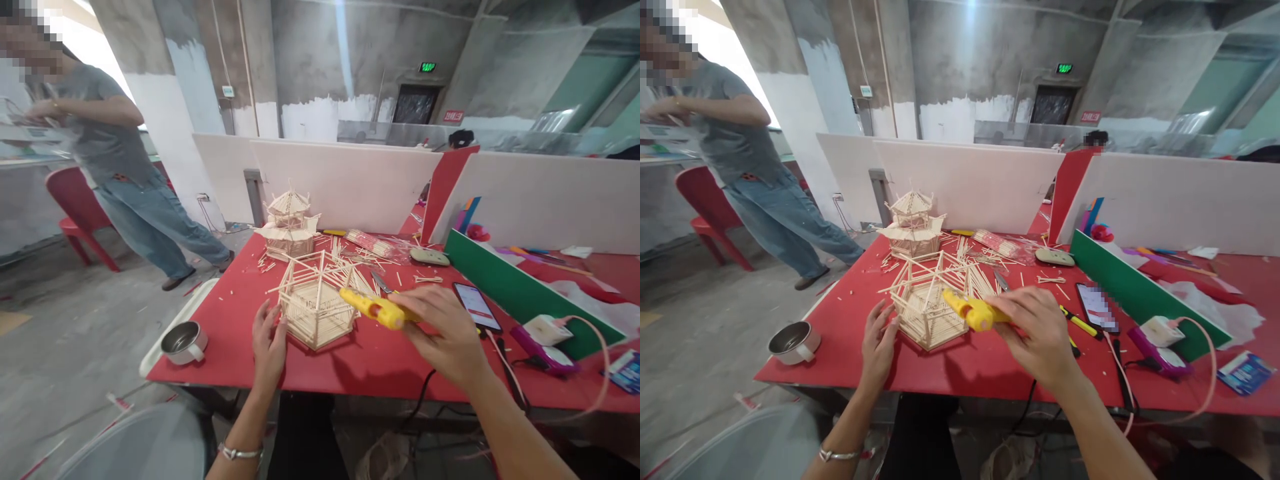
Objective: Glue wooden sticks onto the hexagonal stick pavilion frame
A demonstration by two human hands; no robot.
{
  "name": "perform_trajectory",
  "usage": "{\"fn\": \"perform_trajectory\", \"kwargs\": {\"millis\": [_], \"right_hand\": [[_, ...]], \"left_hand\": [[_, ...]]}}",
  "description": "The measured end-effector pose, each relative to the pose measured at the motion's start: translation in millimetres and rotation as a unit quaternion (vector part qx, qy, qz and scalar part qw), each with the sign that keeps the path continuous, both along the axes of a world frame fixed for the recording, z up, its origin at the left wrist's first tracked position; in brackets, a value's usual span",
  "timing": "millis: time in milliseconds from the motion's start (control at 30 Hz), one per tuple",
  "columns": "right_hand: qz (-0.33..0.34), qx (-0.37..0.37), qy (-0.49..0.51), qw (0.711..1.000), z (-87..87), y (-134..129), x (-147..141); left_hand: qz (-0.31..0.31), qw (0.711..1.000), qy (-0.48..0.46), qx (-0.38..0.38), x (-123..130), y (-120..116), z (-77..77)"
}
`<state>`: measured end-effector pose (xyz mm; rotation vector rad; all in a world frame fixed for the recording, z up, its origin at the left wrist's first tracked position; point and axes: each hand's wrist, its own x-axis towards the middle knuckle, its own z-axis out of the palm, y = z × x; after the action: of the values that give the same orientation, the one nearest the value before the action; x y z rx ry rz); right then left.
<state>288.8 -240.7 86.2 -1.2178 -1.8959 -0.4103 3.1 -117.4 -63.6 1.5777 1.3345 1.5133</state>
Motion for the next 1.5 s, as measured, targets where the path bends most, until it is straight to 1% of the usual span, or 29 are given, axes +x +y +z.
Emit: {"fn": "perform_trajectory", "kwargs": {"millis": [33,67,133,167,200,233,267,300,333,367,400,433,500,567,633,667,700,733,800,867,900,967,1100,1133,1200,1300,1500], "right_hand": [[0.008,-0.004,0.022,1.000,-9.3,-11,2],[0.006,-0.024,0.038,0.999,-21.8,-23,3],[0.003,-0.065,0.074,0.995,-54.3,-43,-3],[-0.010,-0.091,0.106,0.990,-72.6,-51,-11],[-0.026,-0.116,0.159,0.980,-90.6,-57,-21],[-0.051,-0.145,0.237,0.959,-107.2,-61,-35],[-0.082,-0.185,0.334,0.921,-121.1,-63,-50],[-0.096,-0.231,0.438,0.864,-131.6,-63,-66],[-0.082,-0.270,0.539,0.794,-138.3,-61,-82],[-0.065,-0.294,0.625,0.720,-141.4,-59,-96],[-0.045,-0.311,0.687,0.655,-141.2,-56,-109],[-0.027,-0.316,0.734,0.600,-138.3,-52,-120],[0.003,-0.304,0.810,0.502,-127.2,-44,-134],[0.037,-0.287,0.868,0.402,-113.0,-35,-141],[0.056,-0.285,0.907,0.305,-99.3,-25,-143],[0.060,-0.289,0.918,0.264,-93.5,-19,-142],[0.062,-0.295,0.926,0.228,-88.8,-12,-140],[0.071,-0.301,0.929,0.201,-85.4,-6,-137],[0.103,-0.329,0.925,0.158,-82.6,7,-130],[0.136,-0.367,0.911,0.129,-83.8,20,-122],[0.147,-0.383,0.904,0.121,-85.0,26,-118],[0.168,-0.395,0.896,0.119,-86.7,36,-112],[0.211,-0.392,0.886,0.131,-86.4,45,-108],[0.219,-0.398,0.880,0.137,-86.3,45,-108],[0.229,-0.415,0.866,0.158,-87.5,45,-107],[0.228,-0.435,0.851,0.188,-92.4,46,-106],[0.219,-0.438,0.847,0.205,-104.1,53,-107]], "left_hand": [[0.002,1.000,0.001,-0.002,0,0,0.0],[0.004,1.000,0.002,-0.004,0,1,-0.2],[0.004,1.000,0.001,-0.007,1,1,-1.0],[0.002,1.000,-0.001,-0.007,2,2,-1.5],[0.002,1.000,-0.004,-0.006,3,2,-1.9],[0.003,1.000,-0.005,-0.003,3,2,-2.1],[0.005,1.000,-0.005,-0.002,4,2,-2.1],[0.008,1.000,-0.005,-0.002,4,2,-1.7],[0.009,1.000,-0.006,-0.004,5,2,-1.1],[0.010,1.000,-0.007,-0.006,5,2,-0.4],[0.010,1.000,-0.009,-0.008,5,2,0.4],[0.010,1.000,-0.010,-0.010,5,2,0.9],[0.009,1.000,-0.008,-0.008,5,2,1.3],[0.007,1.000,-0.002,-0.004,6,3,1.0],[0.004,1.000,0.006,0.003,6,4,0.7],[0.004,1.000,0.009,0.005,6,4,0.9],[0.005,1.000,0.011,0.007,6,4,1.3],[0.006,1.000,0.013,0.008,6,3,1.9],[0.003,1.000,0.008,0.002,6,2,3.2],[-0.003,1.000,-0.001,-0.007,5,1,3.7],[-0.005,1.000,-0.005,-0.009,5,1,3.5],[-0.009,1.000,-0.008,-0.008,5,1,2.4],[-0.010,1.000,-0.006,0.002,3,2,1.2],[-0.011,1.000,-0.004,0.003,3,2,1.5],[-0.013,1.000,-0.002,0.005,4,2,2.5],[-0.011,1.000,-0.003,0.006,4,3,3.5],[-0.016,1.000,-0.015,0.001,5,3,3.0]]}}
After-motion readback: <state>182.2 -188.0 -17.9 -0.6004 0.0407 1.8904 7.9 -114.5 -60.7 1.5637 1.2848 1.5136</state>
